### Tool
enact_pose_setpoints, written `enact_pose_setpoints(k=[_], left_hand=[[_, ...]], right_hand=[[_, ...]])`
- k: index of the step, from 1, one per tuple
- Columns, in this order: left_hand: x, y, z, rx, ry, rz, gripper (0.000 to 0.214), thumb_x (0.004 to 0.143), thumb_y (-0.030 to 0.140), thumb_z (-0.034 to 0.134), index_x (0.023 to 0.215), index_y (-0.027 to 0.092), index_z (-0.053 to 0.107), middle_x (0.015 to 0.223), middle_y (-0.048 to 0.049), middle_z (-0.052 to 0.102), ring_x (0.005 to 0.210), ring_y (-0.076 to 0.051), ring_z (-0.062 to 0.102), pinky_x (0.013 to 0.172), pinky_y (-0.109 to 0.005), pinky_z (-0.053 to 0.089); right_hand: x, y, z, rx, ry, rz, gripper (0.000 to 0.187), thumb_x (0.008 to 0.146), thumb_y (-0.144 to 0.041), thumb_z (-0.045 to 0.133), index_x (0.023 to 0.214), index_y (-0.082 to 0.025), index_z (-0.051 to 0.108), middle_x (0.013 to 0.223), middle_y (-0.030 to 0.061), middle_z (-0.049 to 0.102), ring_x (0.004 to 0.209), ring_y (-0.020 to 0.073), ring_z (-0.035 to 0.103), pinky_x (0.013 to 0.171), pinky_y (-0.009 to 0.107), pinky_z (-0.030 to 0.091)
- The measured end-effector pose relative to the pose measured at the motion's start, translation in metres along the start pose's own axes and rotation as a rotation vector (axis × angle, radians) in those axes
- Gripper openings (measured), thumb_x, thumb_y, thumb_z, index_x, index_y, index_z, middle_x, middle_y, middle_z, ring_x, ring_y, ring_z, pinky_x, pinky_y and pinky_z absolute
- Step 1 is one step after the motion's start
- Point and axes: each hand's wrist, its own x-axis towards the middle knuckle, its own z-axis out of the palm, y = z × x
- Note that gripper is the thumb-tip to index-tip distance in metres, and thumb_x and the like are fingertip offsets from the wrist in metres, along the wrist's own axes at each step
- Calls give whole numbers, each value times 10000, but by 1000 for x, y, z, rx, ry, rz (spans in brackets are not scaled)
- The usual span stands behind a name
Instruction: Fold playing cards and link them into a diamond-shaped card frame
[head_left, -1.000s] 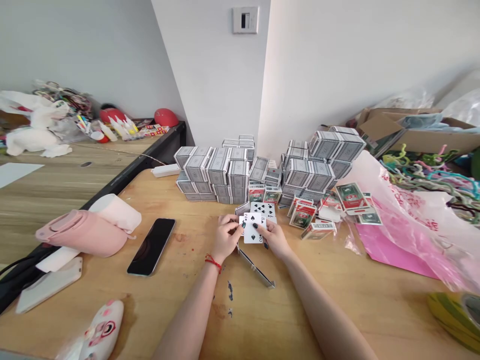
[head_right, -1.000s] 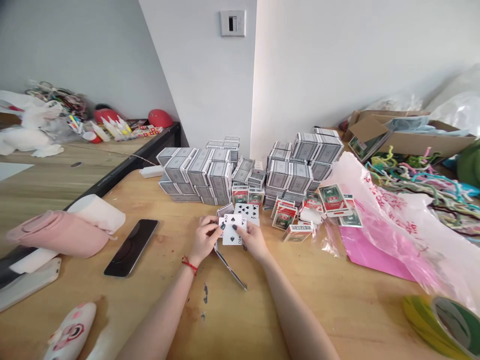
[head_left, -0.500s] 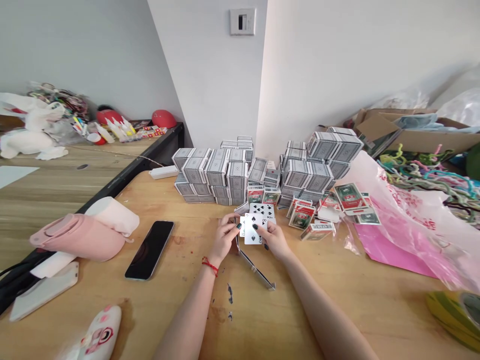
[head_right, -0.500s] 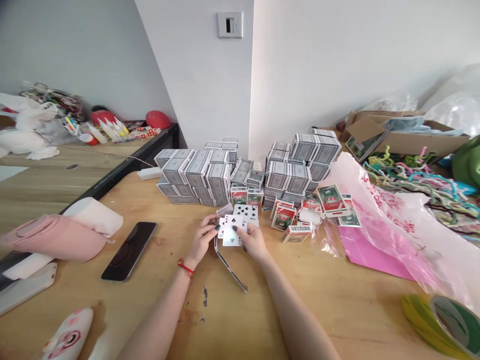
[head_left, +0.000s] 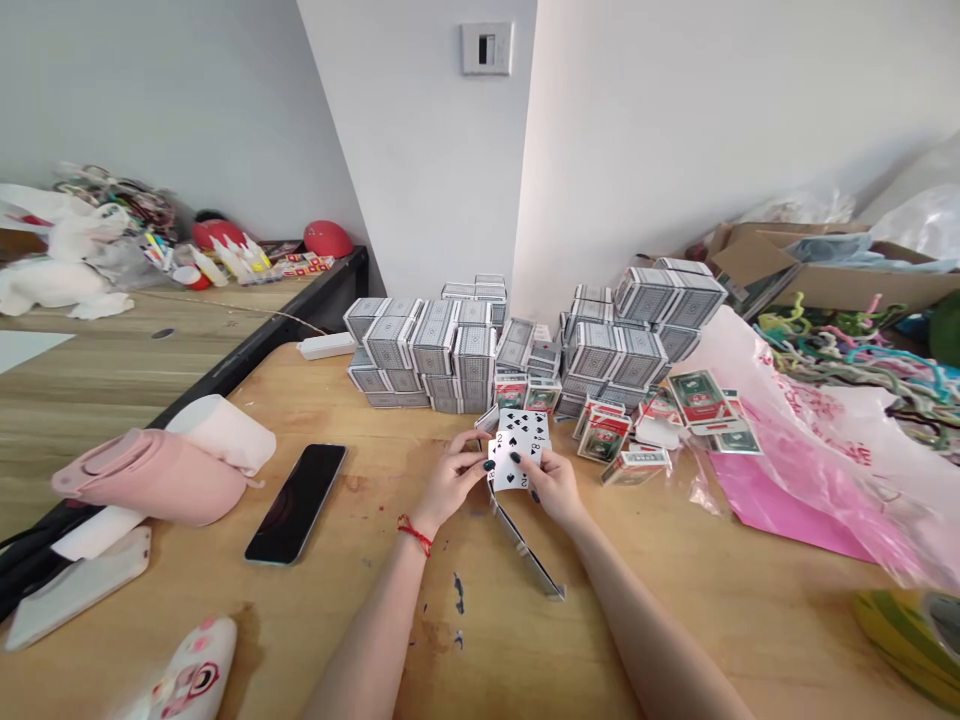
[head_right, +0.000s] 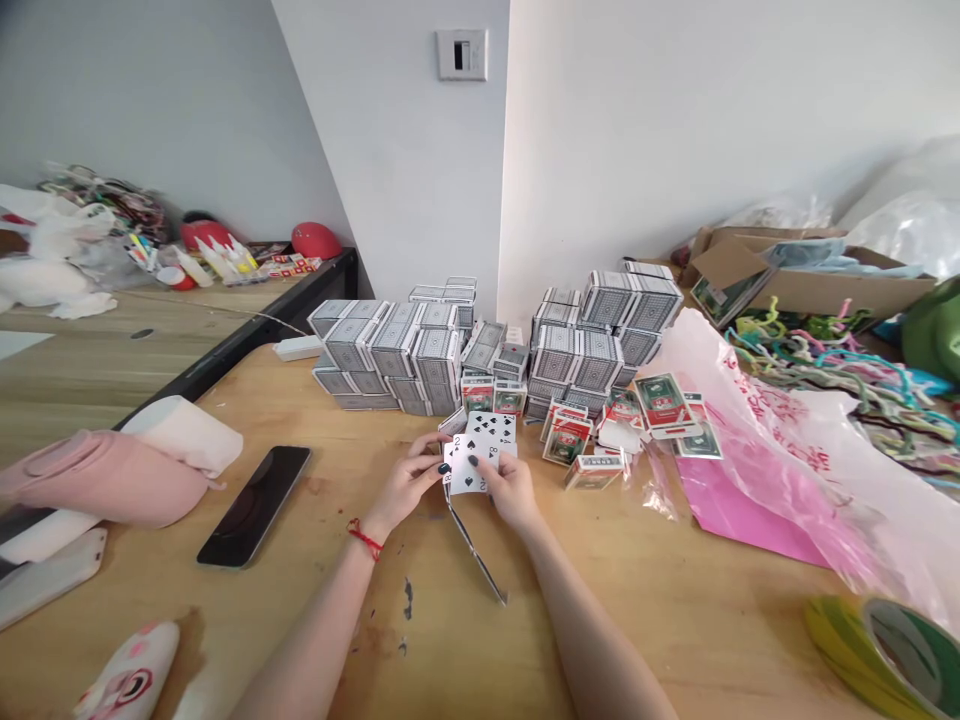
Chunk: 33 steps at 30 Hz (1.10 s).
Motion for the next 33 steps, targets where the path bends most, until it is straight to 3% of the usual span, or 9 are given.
enact_pose_setpoints(k=[7, 11, 18, 22, 25, 30, 33], left_hand=[[0, -2, 4, -35, -24, -46, 188, 762, 348, 573, 816, 215, 695, 1107, -68, 547, 1055, -216, 491, 853, -336, 425], [1, -2, 5, -43, -7, -61, 183, 744, 356, 590, 807, 219, 693, 959, -59, 620, 963, -205, 523, 846, -341, 414], [0, 4, 5, -88, 102, -93, 181, 674, 361, 650, 662, 181, 668, 707, -36, 596, 747, -172, 524, 682, -290, 419], [-1, 26, 4, -110, 100, -163, 240, 654, 363, 658, 575, 139, 627, 624, -21, 563, 627, -128, 495, 593, -244, 385], [2, 53, -1, -213, -5, -234, 266, 647, 371, 657, 562, 124, 604, 584, -18, 577, 586, -122, 507, 569, -239, 382], [22, 97, -20, -195, -128, -221, 243, 639, 336, 668, 545, 129, 582, 554, 6, 570, 547, -96, 496, 541, -217, 369], [32, 111, -27, -154, -202, -187, 219, 629, 308, 682, 544, 133, 583, 537, 10, 580, 530, -89, 499, 516, -204, 360]], right_hand=[[-4, 6, -2, -206, 83, -122, 400, 722, -476, 567, 488, -180, 433, 450, -37, 362, 437, 88, 304, 407, 220, 238], [-6, 4, -1, -323, 129, -198, 428, 736, -438, 561, 451, -185, 367, 433, -46, 287, 431, 79, 257, 404, 219, 203], [-8, -13, 0, -426, 79, -262, 427, 760, -435, 527, 450, -177, 384, 438, -42, 299, 434, 76, 263, 409, 216, 217], [-11, -33, -3, -358, -7, -176, 390, 751, -463, 533, 508, -167, 462, 459, -30, 376, 439, 80, 307, 401, 208, 251], [-13, -59, -7, -272, -93, -82, 371, 731, -484, 556, 560, -157, 512, 460, -25, 421, 423, 82, 338, 375, 203, 268], [-16, -111, -7, -203, -95, -79, 363, 712, -481, 585, 577, -146, 552, 478, -5, 503, 413, 89, 405, 361, 200, 308], [-15, -129, -8, -177, -126, -82, 326, 697, -462, 608, 655, -139, 603, 537, 15, 571, 444, 100, 462, 384, 201, 347]])
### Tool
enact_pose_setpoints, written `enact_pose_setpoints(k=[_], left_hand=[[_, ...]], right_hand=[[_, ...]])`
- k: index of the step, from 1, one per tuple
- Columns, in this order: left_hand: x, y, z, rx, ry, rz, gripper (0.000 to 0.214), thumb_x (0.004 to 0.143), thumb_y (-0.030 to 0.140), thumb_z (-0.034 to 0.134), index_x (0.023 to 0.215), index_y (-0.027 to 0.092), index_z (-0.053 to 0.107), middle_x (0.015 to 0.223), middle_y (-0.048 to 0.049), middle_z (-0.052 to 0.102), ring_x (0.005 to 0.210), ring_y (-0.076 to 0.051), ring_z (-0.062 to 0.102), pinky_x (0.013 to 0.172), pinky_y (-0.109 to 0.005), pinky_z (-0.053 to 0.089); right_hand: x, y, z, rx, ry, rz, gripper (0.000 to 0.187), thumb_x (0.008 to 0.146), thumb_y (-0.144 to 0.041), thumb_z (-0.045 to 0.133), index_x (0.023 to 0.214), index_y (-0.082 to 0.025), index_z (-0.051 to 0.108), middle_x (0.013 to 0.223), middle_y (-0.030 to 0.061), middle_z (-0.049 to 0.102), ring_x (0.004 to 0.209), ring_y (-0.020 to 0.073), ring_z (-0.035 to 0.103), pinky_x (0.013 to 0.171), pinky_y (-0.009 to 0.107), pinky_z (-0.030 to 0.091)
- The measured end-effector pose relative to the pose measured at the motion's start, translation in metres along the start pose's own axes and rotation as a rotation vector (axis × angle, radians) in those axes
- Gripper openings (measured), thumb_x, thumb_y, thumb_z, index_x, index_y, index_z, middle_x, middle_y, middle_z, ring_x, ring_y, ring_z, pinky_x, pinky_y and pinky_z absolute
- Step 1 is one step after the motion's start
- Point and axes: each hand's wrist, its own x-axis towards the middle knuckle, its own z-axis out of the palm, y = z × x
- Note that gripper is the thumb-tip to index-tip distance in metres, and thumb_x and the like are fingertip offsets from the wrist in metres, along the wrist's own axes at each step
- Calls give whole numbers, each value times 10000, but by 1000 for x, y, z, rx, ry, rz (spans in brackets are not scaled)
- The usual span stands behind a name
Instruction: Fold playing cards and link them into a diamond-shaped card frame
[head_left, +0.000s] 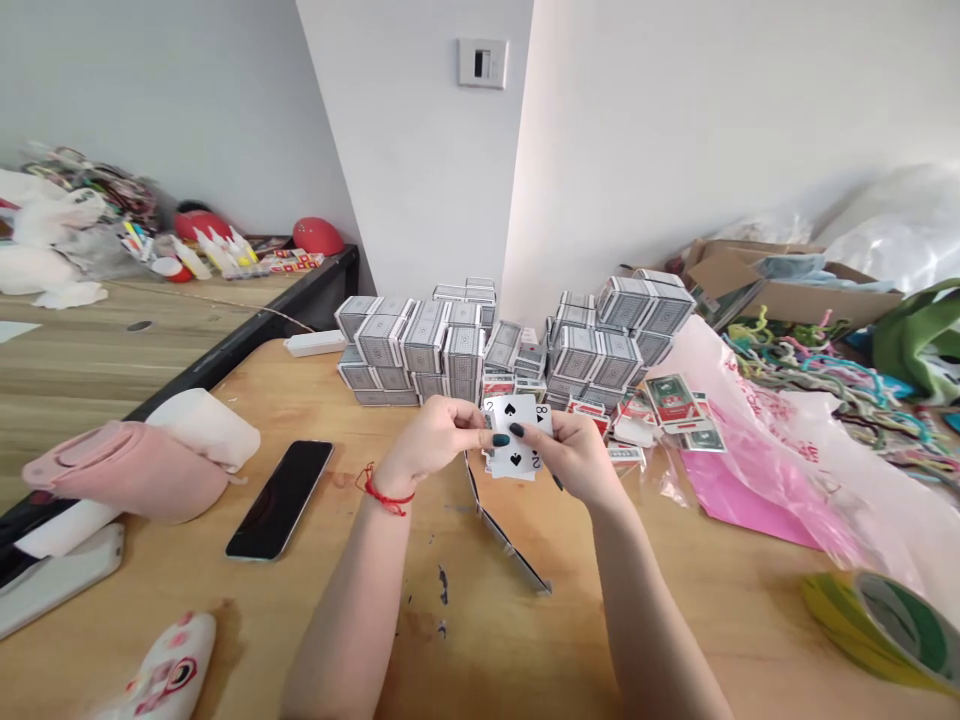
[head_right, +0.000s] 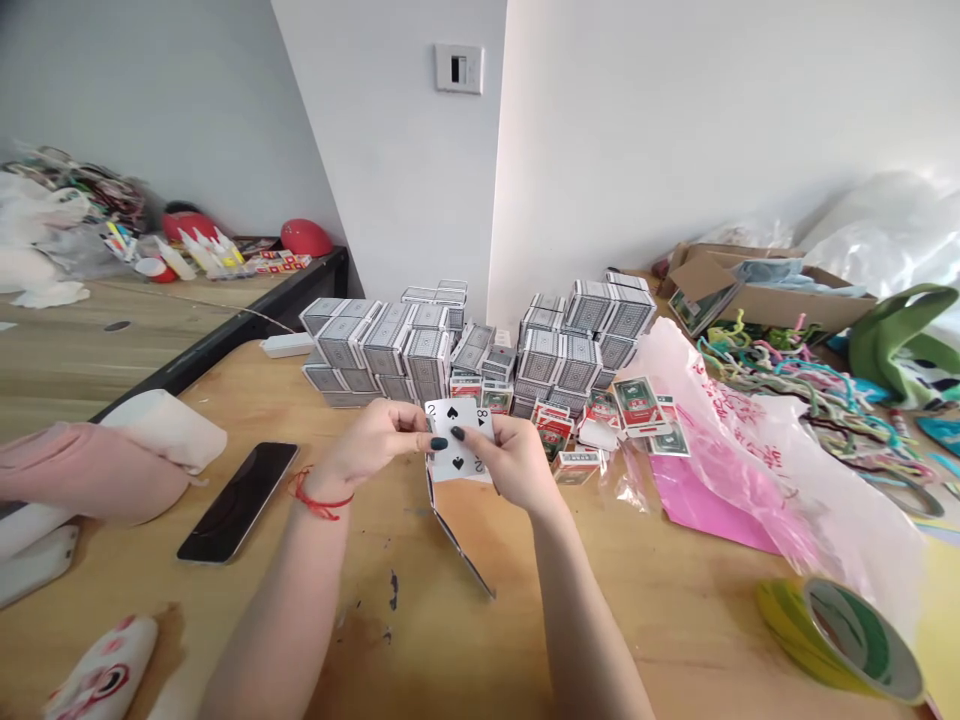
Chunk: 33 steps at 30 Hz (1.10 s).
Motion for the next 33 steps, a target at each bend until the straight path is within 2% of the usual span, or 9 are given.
enact_pose_setpoints(k=[3, 6, 10, 15, 24, 28, 33], left_hand=[[3, 2, -1, -39, -40, -15, 174, 653, 308, 670, 662, 136, 654, 612, -16, 628, 570, -98, 532, 533, -207, 391], [4, -2, -2, -163, -111, -35, 226, 676, 321, 656, 803, 136, 686, 738, -53, 666, 632, -111, 565, 585, -224, 438], [4, -6, -5, -337, -183, -82, 255, 692, 314, 651, 863, 128, 684, 802, -80, 675, 649, -120, 592, 622, -252, 482], [9, -11, 0, -437, -150, -134, 257, 649, 298, 695, 820, 107, 681, 746, -75, 670, 616, -124, 596, 603, -266, 506], [14, -15, 11, -445, -72, -174, 238, 585, 310, 733, 632, 99, 635, 633, -31, 624, 540, -102, 567, 569, -254, 492], [14, -13, 17, -362, -12, -159, 260, 611, 348, 702, 603, 108, 604, 586, -19, 590, 512, -91, 532, 524, -235, 454], [14, -11, 26, -159, 123, -66, 286, 697, 366, 610, 564, 128, 523, 518, 11, 505, 494, -82, 464, 479, -209, 371]], right_hand=[[1, 0, -3, 66, 30, 57, 327, 683, -460, 622, 620, -143, 571, 466, -7, 529, 377, 82, 419, 335, 191, 300], [2, 5, -4, 138, 60, 112, 333, 676, -458, 630, 586, -155, 524, 364, -56, 423, 303, 58, 328, 294, 183, 221], [0, 6, -1, 180, 74, 108, 344, 672, -444, 642, 557, -164, 479, 348, -75, 380, 297, 43, 287, 293, 177, 194], [-3, 3, 3, 197, 100, 85, 340, 667, -430, 652, 550, -167, 471, 366, -77, 380, 308, 41, 285, 298, 175, 193], [-5, 5, -2, 191, 105, 128, 344, 666, -442, 648, 539, -163, 492, 366, -68, 401, 306, 47, 295, 294, 179, 198], [-4, 7, -3, 176, 95, 131, 346, 675, -447, 639, 535, -158, 510, 372, -61, 411, 312, 48, 295, 298, 181, 202], [-3, 10, -1, 126, 142, 97, 340, 681, -454, 627, 548, -153, 539, 419, -36, 460, 352, 63, 335, 325, 188, 243]])
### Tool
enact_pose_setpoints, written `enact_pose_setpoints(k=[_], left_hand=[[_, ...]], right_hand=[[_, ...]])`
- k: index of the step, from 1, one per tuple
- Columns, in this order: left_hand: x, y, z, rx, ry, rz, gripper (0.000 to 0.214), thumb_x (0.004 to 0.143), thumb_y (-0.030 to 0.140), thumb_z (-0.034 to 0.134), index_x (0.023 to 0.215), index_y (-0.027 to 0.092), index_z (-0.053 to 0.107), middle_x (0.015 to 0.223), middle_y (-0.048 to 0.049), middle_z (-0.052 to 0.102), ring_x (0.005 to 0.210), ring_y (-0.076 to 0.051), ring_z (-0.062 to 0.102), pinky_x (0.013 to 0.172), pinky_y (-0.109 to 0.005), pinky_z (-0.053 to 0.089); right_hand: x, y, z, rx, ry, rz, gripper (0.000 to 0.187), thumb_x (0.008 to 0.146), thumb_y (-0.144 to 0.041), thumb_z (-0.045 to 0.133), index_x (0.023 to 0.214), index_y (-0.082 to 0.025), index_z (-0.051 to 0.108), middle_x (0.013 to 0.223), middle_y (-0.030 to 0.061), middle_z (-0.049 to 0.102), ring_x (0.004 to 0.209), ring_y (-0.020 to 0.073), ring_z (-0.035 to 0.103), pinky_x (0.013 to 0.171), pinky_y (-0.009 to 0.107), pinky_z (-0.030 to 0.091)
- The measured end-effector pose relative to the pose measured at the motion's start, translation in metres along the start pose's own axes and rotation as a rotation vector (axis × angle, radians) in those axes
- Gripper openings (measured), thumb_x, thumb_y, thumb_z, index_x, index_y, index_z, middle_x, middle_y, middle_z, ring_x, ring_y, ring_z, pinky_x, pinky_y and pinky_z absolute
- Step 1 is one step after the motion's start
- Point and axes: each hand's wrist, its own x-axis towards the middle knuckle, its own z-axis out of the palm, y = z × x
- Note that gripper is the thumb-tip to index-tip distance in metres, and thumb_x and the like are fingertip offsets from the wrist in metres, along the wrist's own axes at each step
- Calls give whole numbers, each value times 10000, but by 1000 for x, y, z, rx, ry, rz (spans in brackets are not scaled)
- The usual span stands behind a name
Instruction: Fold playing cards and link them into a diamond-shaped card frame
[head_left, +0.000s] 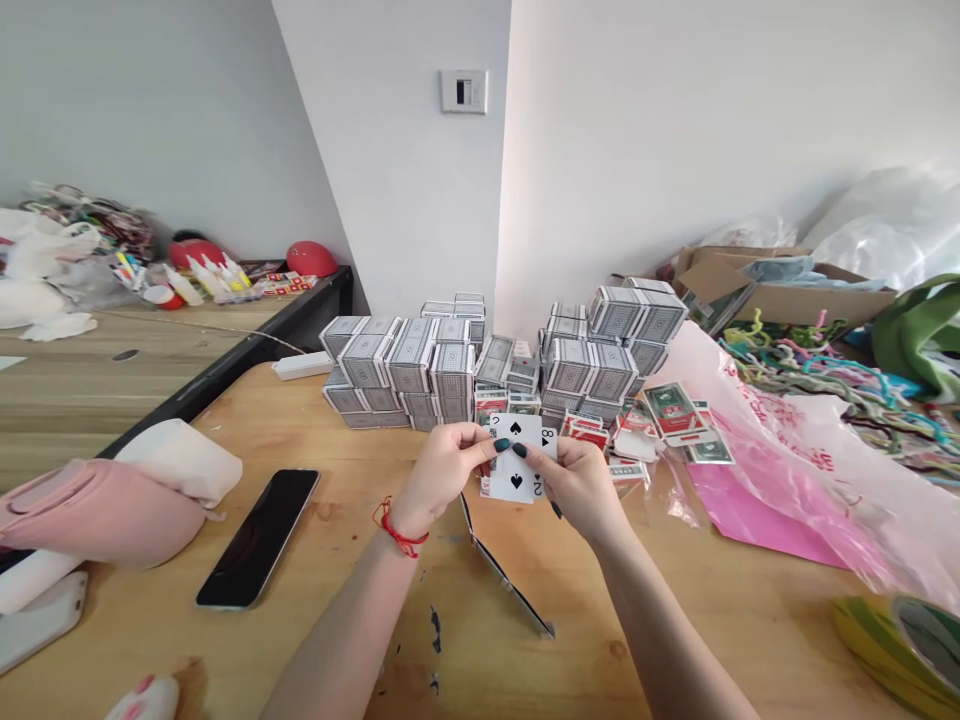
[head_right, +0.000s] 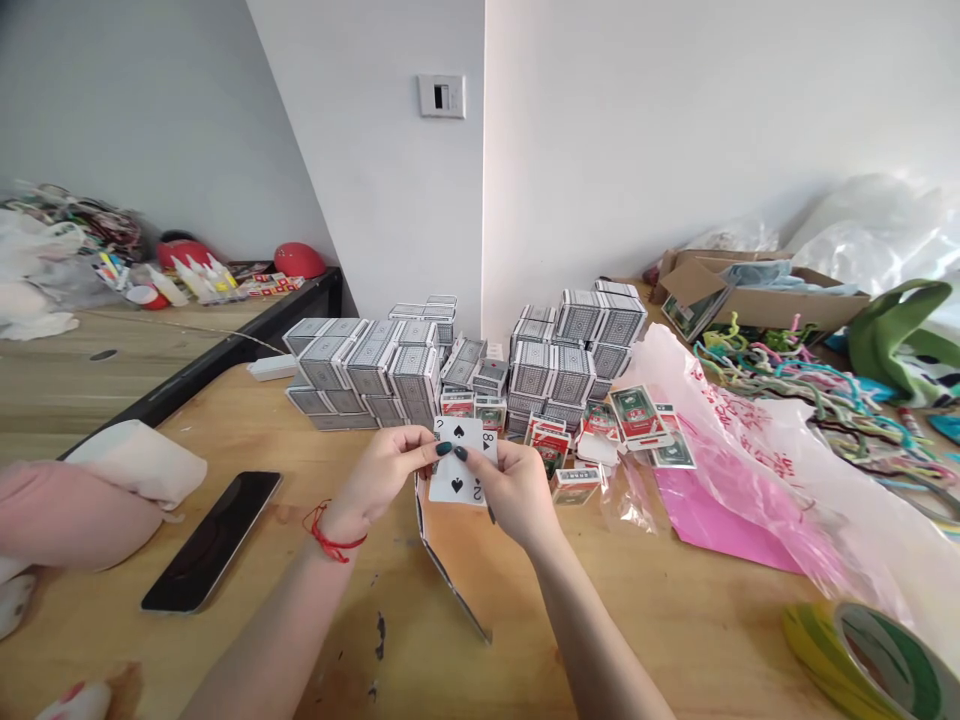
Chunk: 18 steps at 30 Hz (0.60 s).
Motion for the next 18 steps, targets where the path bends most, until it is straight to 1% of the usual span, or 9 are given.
enact_pose_setpoints(k=[4, 7, 8, 9, 13, 16, 18], left_hand=[[-1, -7, 12, 105, 100, 124, 295, 741, 347, 551, 564, 164, 403, 521, 46, 418, 499, -75, 401, 482, -203, 321], [-2, -15, 23, 179, 257, 227, 313, 803, 356, 467, 584, 184, 324, 518, 60, 317, 482, -76, 319, 462, -206, 271], [-3, -17, 26, 217, 322, 250, 315, 820, 366, 438, 590, 186, 318, 530, 55, 320, 489, -79, 317, 464, -210, 266], [-4, -19, 29, 251, 355, 257, 314, 835, 382, 408, 601, 188, 330, 538, 49, 339, 497, -84, 327, 468, -215, 267], [-4, -24, 34, 322, 403, 236, 366, 853, 443, 343, 595, 186, 373, 522, 29, 393, 498, -95, 365, 465, -228, 269], [-3, -26, 33, 336, 423, 238, 422, 834, 464, 369, 525, 185, 306, 482, 33, 353, 477, -90, 341, 457, -230, 258], [-3, -26, 31, 353, 409, 239, 440, 825, 458, 389, 500, 183, 277, 466, 35, 327, 464, -85, 318, 448, -231, 244]], right_hand=[[1, 4, 2, -16, 28, 2, 347, 672, -467, 627, 544, -154, 552, 438, -21, 486, 369, 74, 363, 345, 197, 283], [1, 7, 4, -17, 49, -9, 352, 660, -482, 630, 564, -150, 567, 464, -4, 513, 393, 89, 396, 361, 207, 317], [1, 8, 4, -21, 55, -15, 353, 656, -485, 632, 565, -150, 566, 461, -4, 511, 393, 90, 395, 359, 207, 317], [1, 8, 5, -25, 59, -19, 356, 652, -486, 636, 556, -152, 557, 449, -9, 499, 385, 87, 386, 351, 205, 309], [0, 7, 7, -17, 57, -7, 391, 642, -493, 643, 488, -172, 481, 382, -38, 435, 328, 71, 336, 305, 200, 248], [-1, 4, 8, 6, 32, 14, 394, 643, -497, 641, 491, -175, 472, 381, -42, 440, 309, 69, 335, 289, 200, 234], [-2, 2, 8, -11, 17, 29, 402, 647, -497, 640, 489, -180, 449, 365, -53, 423, 291, 64, 324, 278, 195, 220]])
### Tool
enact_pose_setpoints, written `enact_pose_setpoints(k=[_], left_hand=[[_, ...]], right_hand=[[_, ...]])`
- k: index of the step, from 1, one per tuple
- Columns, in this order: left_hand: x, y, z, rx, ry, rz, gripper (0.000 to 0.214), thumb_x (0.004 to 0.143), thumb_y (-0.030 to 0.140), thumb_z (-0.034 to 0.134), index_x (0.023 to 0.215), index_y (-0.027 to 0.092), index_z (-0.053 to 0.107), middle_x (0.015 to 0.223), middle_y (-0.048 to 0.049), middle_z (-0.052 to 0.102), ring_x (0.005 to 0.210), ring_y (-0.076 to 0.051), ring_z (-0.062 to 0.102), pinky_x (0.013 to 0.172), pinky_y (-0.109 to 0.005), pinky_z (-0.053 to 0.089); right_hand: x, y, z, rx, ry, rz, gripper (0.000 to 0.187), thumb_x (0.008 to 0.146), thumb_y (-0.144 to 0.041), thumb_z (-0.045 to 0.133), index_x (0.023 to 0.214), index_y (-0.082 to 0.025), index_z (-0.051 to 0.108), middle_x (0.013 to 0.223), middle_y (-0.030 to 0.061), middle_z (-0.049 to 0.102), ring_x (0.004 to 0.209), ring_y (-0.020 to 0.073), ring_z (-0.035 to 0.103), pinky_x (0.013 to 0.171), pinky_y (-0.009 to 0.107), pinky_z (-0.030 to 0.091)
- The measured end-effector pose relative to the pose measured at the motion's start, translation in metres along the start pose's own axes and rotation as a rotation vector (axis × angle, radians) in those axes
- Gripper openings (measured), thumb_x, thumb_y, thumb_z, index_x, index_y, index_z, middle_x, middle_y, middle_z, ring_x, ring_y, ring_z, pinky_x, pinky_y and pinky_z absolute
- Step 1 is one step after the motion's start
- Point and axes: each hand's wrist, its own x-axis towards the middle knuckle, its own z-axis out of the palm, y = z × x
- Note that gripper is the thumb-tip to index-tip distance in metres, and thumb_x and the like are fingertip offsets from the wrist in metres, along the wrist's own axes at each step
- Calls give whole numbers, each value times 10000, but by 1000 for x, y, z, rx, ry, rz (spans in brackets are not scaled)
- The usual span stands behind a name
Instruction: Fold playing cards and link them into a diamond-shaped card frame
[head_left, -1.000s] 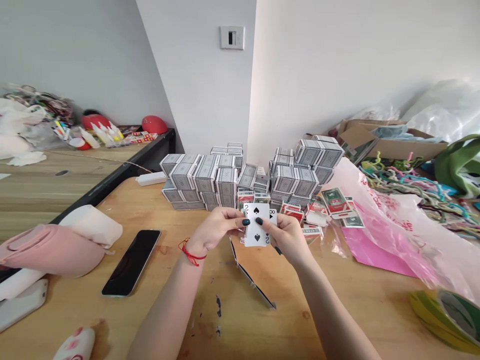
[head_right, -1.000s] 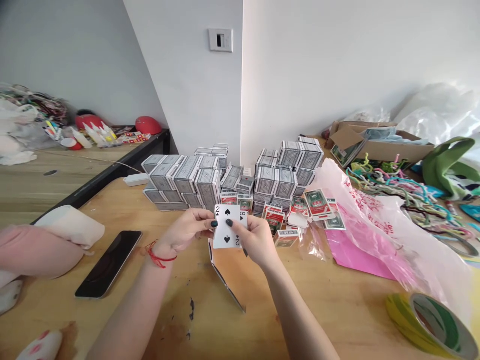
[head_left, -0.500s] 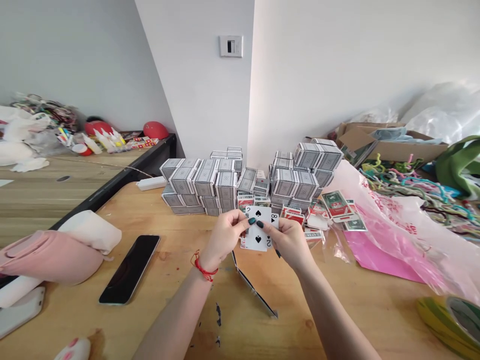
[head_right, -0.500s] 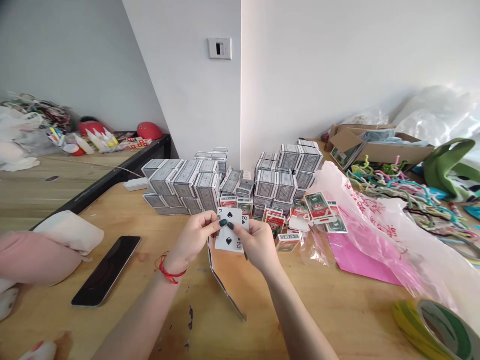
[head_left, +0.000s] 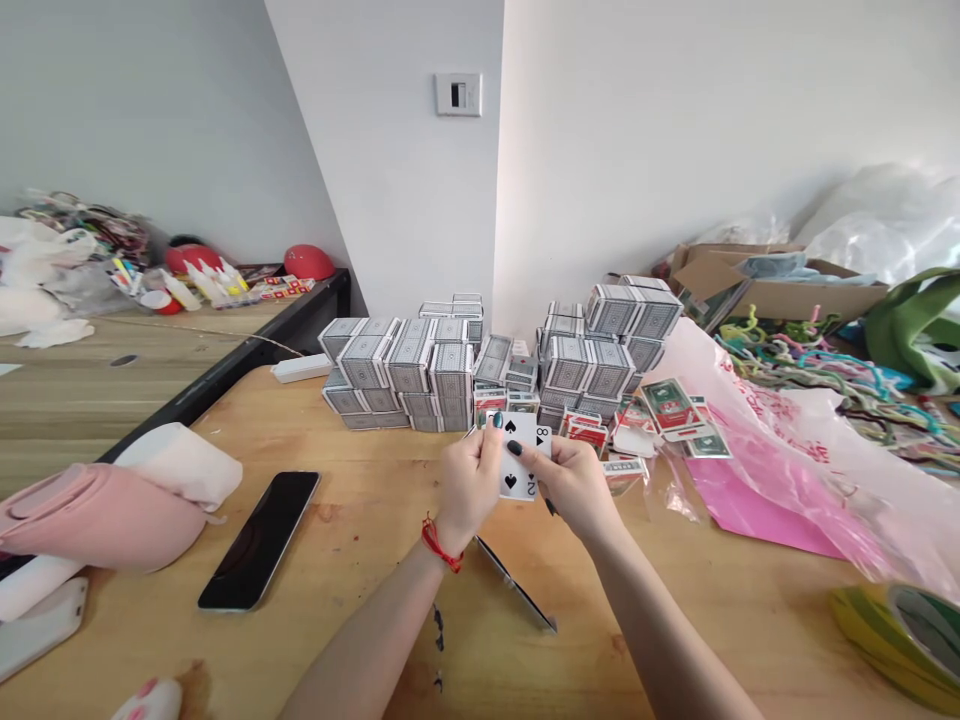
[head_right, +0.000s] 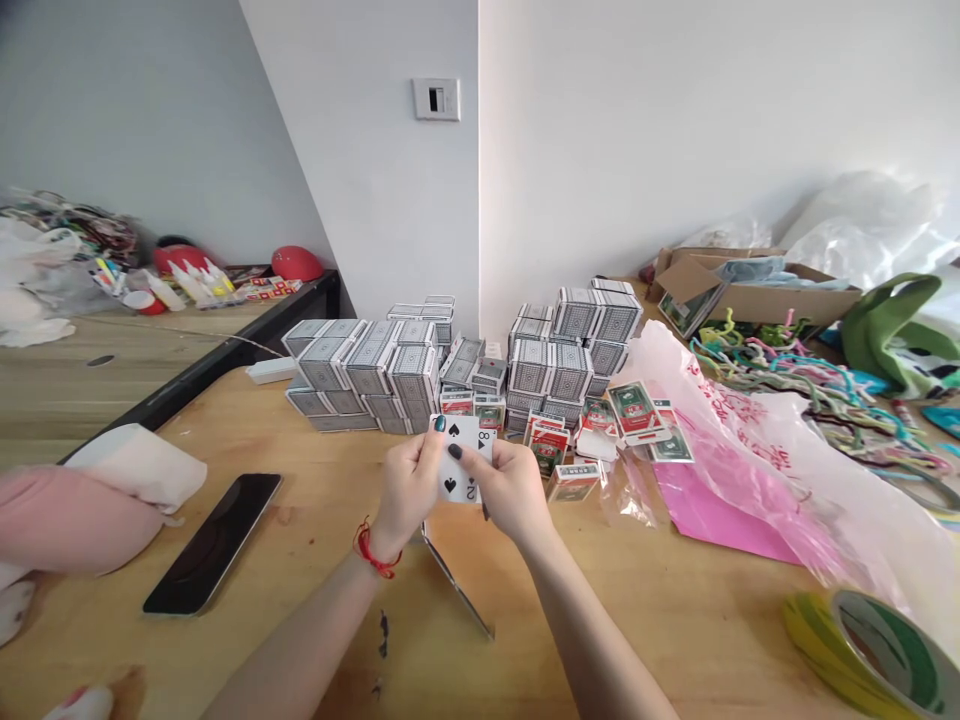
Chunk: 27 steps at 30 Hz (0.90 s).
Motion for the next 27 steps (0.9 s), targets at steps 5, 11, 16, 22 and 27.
enact_pose_setpoints(k=[5, 11, 16, 22, 27], left_hand=[[4, 1, -5, 85, -42, 80, 454, 834, 436, 369, 471, 178, 284, 439, 28, 314, 445, -80, 292, 434, -236, 207], [6, 1, -6, 188, -35, 165, 452, 845, 439, 357, 488, 175, 271, 434, 38, 274, 436, -77, 269, 443, -237, 188], [7, -1, -6, 262, -43, 209, 407, 854, 420, 353, 529, 179, 307, 446, 44, 311, 440, -78, 298, 455, -227, 201], [5, 1, -5, 329, -49, 264, 361, 872, 367, 338, 564, 182, 306, 461, 49, 325, 440, -77, 297, 464, -220, 208], [1, 0, -2, 463, 13, 353, 360, 879, 339, 334, 556, 182, 341, 458, 39, 340, 439, -85, 312, 466, -232, 211]], right_hand=[[1, -4, -8, -119, -135, -8, 382, 711, -489, 585, 538, -189, 424, 339, -55, 449, 274, 80, 390, 297, 191, 280], [3, -11, -26, -139, -296, -54, 228, 802, -368, 481, 697, -168, 508, 509, -8, 586, 453, 121, 569, 487, 248, 478], [2, -16, -33, -83, -383, -29, 143, 787, -244, 455, 813, -148, 558, 608, 4, 611, 539, 128, 606, 543, 267, 503], [4, -12, -33, -142, -344, -36, 174, 755, -174, 413, 823, -148, 571, 625, 6, 619, 559, 129, 603, 530, 245, 481], [0, -10, -25, -408, -178, -72, 161, 742, -153, 389, 726, -165, 549, 549, 3, 612, 459, 118, 537, 425, 202, 370]])
